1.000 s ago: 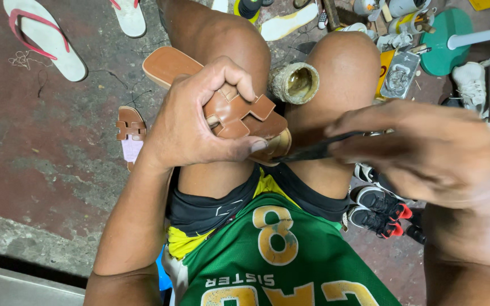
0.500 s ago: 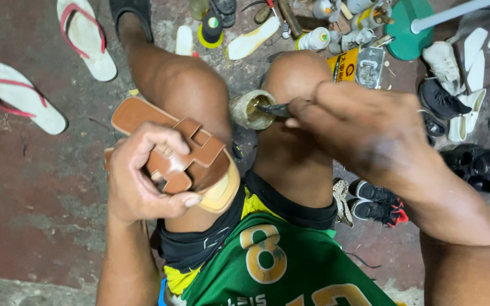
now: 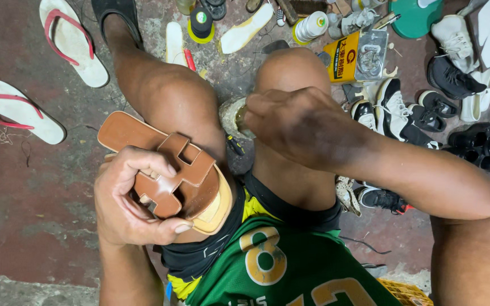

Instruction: The person applies adhesive from a small container to the inner edges of a leather sandal strap and the matching sole area using a thin applicator tool, then presses the pieces together by hand.

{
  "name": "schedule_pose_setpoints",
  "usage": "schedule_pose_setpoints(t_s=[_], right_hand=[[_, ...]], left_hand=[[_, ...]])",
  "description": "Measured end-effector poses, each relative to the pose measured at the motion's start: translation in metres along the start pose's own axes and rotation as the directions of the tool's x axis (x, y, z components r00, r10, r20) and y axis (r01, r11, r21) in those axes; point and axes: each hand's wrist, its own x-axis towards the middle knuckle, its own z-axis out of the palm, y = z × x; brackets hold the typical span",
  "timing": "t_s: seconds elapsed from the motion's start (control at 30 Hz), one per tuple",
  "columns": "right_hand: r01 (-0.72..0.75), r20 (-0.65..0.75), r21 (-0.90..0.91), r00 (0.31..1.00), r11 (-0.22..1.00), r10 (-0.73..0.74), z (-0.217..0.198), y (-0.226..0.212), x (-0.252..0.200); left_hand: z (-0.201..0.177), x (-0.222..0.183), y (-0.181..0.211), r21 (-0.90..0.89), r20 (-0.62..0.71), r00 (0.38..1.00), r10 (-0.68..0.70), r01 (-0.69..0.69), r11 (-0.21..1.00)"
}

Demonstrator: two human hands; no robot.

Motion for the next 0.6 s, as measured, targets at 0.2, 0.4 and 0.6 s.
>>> schedule_pose_setpoints(t_s=[0.2, 0.4, 0.6], right_hand=[[-0.127, -0.066, 0.077, 0.989, 0.989, 0.132, 0.010, 0.006, -0.008], [-0.225, -0.203, 0.089, 0.950, 0.970, 0.239, 0.007, 0.009, -0.028], [-0.346, -0.151, 0.454, 0.878, 0.821, 0.454, -0.004, 0.021, -0.058]], left_hand=[[-0.001, 0.002, 0.001, -0.019, 0.002, 1.000, -0.003, 0.003, 1.000], [0.000, 0.000, 0.002, -0.075, -0.013, 1.000, -0.020, 0.019, 0.997], [0.002, -0.003, 0.004, -0.127, -0.030, 0.995, -0.097, 0.092, 0.988]])
